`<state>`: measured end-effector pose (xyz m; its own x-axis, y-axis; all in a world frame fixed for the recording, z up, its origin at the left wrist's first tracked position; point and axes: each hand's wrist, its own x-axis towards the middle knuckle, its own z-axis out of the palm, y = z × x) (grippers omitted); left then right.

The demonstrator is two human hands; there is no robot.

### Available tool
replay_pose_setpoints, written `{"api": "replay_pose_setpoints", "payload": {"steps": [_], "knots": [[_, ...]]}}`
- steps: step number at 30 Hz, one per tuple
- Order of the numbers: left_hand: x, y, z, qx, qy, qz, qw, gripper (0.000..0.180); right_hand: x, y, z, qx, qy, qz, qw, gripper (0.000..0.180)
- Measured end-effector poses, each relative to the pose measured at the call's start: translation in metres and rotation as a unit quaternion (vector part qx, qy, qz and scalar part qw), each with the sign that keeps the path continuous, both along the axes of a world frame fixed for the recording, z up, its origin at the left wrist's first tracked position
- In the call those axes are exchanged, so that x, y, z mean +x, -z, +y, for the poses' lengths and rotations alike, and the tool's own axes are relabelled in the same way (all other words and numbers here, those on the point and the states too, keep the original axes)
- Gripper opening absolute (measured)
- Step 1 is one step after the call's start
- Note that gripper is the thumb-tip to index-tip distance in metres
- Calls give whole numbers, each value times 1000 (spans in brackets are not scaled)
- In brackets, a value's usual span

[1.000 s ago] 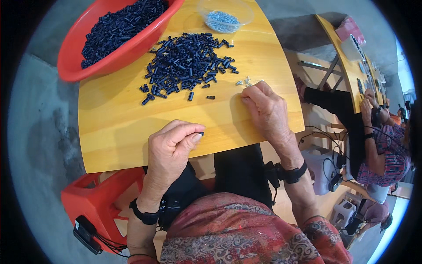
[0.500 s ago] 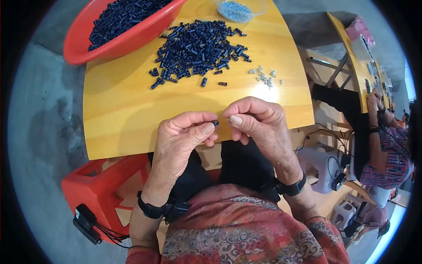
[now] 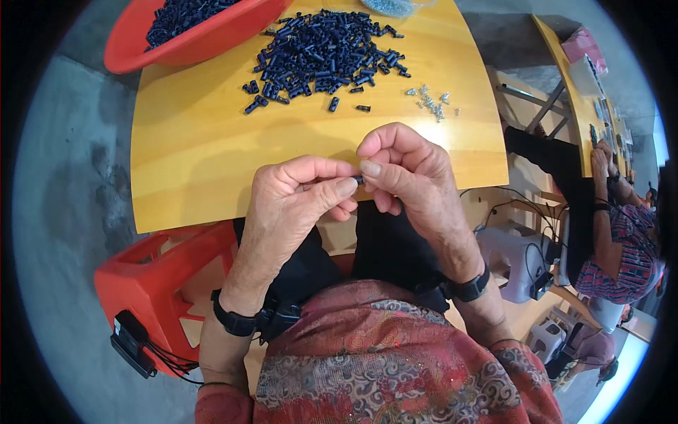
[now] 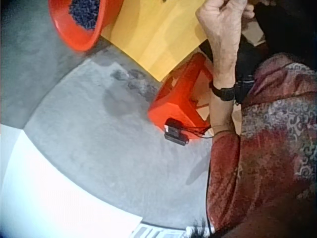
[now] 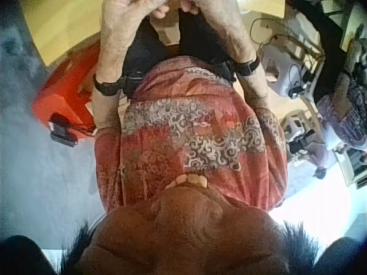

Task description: Assembling small blue plastic tubes with silver metal caps.

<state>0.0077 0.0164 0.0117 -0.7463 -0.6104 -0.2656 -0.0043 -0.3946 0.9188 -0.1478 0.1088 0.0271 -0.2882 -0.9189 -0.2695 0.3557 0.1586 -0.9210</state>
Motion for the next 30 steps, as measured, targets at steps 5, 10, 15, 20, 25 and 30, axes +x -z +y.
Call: {"api": "replay_pose_setpoints", "payload": {"steps": [5,10,15,20,25,30], "knots": [[1,-5,0,-1,12,-18,1000,15,0,-3,-2,8,-22,11,1000,11],[3,-1,2,-26,9,-11,1000,11,6,2,-3,-17,-6,150,989,11],[2,3,3,-38,-3,-25,999,10,8,5,-5,-14,-7,249,968,10],[1,7,5,-41,-13,-26,999,9,7,12,-7,-52,-7,325,944,9],[0,10,6,-4,-39,-19,999,10,9,7,-9,-70,0,416,907,8],[0,10,7,6,-52,-1,999,13,14,11,-11,-122,46,471,873,12]]}}
